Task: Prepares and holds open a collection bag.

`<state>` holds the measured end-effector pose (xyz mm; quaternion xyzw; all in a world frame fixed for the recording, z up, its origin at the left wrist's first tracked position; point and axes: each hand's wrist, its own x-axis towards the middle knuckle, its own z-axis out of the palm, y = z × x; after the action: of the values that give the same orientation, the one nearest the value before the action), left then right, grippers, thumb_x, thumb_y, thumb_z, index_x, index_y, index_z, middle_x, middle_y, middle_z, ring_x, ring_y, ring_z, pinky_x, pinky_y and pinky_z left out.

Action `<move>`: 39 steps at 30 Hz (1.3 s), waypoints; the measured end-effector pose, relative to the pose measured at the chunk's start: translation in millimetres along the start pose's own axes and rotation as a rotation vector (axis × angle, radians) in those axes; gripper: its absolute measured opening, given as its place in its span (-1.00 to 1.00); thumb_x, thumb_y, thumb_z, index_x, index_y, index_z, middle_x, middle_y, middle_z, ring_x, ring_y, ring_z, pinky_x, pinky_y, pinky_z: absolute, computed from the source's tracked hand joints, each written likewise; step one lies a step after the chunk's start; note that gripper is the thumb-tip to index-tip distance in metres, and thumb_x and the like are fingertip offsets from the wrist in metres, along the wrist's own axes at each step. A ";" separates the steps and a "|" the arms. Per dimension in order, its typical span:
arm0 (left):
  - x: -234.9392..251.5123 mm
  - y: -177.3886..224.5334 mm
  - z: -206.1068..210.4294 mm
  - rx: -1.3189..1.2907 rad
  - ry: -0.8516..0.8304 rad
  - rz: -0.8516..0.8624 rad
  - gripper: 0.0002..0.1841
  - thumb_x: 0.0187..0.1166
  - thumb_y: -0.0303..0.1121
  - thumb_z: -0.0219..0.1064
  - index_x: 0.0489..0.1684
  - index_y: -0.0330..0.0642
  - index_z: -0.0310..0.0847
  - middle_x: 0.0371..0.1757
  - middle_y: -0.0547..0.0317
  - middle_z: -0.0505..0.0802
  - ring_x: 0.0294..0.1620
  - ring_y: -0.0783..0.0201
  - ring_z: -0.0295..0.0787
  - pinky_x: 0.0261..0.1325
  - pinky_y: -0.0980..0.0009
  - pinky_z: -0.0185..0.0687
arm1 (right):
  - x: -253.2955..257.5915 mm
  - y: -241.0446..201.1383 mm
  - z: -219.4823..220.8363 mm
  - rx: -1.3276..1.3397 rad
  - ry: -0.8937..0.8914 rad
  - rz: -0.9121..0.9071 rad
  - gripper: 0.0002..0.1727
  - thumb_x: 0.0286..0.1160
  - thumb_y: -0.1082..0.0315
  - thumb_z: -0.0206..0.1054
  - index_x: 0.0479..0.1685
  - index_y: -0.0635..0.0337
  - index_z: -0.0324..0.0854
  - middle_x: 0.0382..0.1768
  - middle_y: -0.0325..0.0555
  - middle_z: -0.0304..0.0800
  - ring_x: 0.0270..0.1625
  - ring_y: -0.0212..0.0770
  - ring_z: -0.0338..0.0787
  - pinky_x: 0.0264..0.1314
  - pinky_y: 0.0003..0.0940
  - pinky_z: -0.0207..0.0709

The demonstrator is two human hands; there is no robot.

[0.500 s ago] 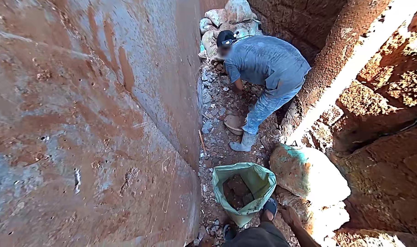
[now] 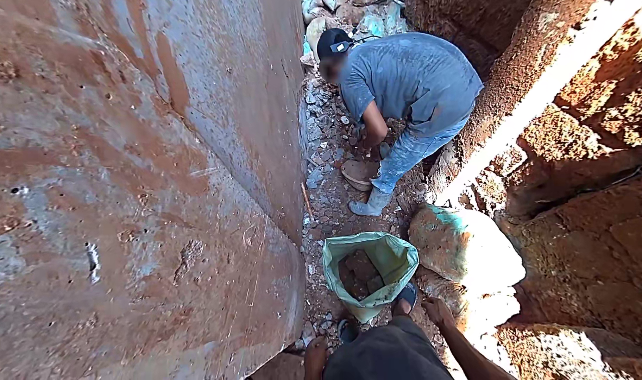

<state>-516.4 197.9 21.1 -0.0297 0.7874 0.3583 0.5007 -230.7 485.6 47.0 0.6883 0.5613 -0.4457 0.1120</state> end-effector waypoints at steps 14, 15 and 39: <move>-9.7 9.2 -2.9 0.078 -0.006 0.023 -0.64 0.74 -0.49 0.20 0.41 -0.53 0.50 0.12 -0.37 0.81 -0.04 -0.04 0.82 0.12 0.07 0.70 | -20.6 -4.4 -5.1 0.040 -0.016 0.036 -0.58 0.73 0.17 0.22 0.34 0.26 0.68 0.32 0.26 0.75 0.45 0.20 0.69 0.54 0.22 0.44; -9.4 9.8 -3.9 0.084 -0.006 0.024 -0.64 0.75 -0.48 0.19 0.40 -0.53 0.51 0.09 -0.35 0.81 -0.08 -0.01 0.81 0.09 0.09 0.70 | -20.6 -4.0 -4.0 0.030 -0.021 0.040 -0.57 0.73 0.14 0.21 0.35 0.23 0.69 0.34 0.24 0.75 0.46 0.19 0.69 0.54 0.22 0.44; -0.4 32.7 5.0 0.006 -0.014 -0.017 -0.66 0.74 -0.50 0.18 0.38 -0.52 0.49 0.18 -0.42 0.75 0.03 -0.10 0.80 0.14 0.04 0.72 | -11.0 -12.1 -7.0 -0.017 -0.031 -0.005 -0.60 0.73 0.20 0.23 0.29 0.30 0.70 0.26 0.29 0.78 0.38 0.22 0.73 0.50 0.23 0.46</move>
<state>-525.6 224.9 37.8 -0.0322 0.7847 0.3518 0.5094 -237.5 486.9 63.4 0.6790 0.5650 -0.4518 0.1253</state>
